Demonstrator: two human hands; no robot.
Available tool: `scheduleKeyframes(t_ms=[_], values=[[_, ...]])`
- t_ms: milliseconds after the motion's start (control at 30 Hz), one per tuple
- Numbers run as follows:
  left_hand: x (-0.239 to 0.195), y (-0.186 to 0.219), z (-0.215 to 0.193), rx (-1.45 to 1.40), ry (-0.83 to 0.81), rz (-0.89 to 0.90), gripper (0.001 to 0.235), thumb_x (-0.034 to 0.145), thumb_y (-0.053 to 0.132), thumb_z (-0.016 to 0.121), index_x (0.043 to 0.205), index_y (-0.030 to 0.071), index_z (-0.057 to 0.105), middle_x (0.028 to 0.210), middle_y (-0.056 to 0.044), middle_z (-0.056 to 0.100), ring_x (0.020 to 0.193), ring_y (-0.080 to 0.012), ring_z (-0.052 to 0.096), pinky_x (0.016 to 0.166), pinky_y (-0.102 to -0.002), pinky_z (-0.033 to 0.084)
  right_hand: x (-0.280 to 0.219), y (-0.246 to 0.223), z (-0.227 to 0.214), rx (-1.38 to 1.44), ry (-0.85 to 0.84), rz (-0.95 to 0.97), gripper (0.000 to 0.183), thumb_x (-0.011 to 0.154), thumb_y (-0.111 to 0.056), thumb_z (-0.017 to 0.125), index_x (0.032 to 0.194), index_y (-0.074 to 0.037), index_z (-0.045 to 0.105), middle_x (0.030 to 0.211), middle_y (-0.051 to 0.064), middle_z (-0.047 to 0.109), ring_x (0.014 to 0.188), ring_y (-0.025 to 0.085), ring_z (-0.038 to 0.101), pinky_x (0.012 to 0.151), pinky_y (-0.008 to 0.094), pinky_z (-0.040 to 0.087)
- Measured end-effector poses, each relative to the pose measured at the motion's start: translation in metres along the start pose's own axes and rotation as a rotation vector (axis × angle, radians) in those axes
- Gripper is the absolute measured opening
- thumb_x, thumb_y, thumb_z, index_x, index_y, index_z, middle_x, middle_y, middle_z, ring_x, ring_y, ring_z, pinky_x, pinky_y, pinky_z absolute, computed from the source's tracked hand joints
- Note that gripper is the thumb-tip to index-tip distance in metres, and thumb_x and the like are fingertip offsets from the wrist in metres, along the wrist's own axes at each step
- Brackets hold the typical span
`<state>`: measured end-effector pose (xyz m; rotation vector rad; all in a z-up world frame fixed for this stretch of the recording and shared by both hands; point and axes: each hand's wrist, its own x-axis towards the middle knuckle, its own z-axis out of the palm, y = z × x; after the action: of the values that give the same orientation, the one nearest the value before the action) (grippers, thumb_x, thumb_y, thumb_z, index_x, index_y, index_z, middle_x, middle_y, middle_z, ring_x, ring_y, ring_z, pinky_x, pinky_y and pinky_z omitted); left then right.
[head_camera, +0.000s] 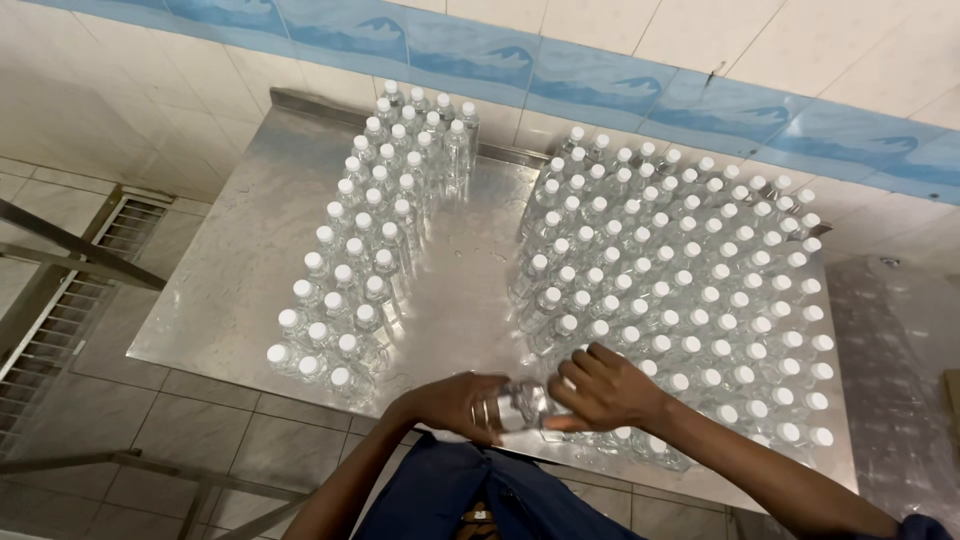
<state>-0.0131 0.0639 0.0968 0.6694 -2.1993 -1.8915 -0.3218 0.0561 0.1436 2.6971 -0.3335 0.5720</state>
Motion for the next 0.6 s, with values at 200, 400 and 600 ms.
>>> scheduleKeyframes(t_ms=[200,400,600], values=[[0.004,0.012,0.001,0.013,0.015,-0.098,0.093,0.082,0.051,0.079,0.159,0.006,0.049,0.131,-0.012,0.076,0.102,-0.0250,0.076,0.085,-0.036,0.061,0.007,-0.008,0.005,0.260,0.086,0.284,0.036,0.107,-0.017,0.039,0.073,-0.016,0.049,0.059,0.001,0.041,0.045,0.017,0.034,0.045,0.035,0.030],[0.021,-0.040,0.025,0.558,0.474,-0.211,0.085,0.082,0.043,0.086,0.158,0.026,0.051,0.109,-0.002,0.077,0.087,-0.0254,0.075,0.065,-0.042,0.053,-0.033,-0.012,0.074,0.560,-0.475,1.127,0.077,0.118,-0.047,0.026,0.049,-0.014,0.036,0.041,0.001,0.028,0.037,0.017,0.031,0.050,0.039,0.036],[0.001,0.006,0.016,0.161,0.350,-0.144,0.077,0.082,0.040,0.083,0.151,0.015,0.058,0.099,-0.001,0.083,0.086,-0.0187,0.078,0.075,-0.034,0.056,-0.007,-0.002,0.038,0.347,-0.314,0.707,0.053,0.115,-0.045,0.041,0.073,-0.018,0.057,0.059,-0.002,0.059,0.046,0.019,0.055,0.043,0.038,0.039]])
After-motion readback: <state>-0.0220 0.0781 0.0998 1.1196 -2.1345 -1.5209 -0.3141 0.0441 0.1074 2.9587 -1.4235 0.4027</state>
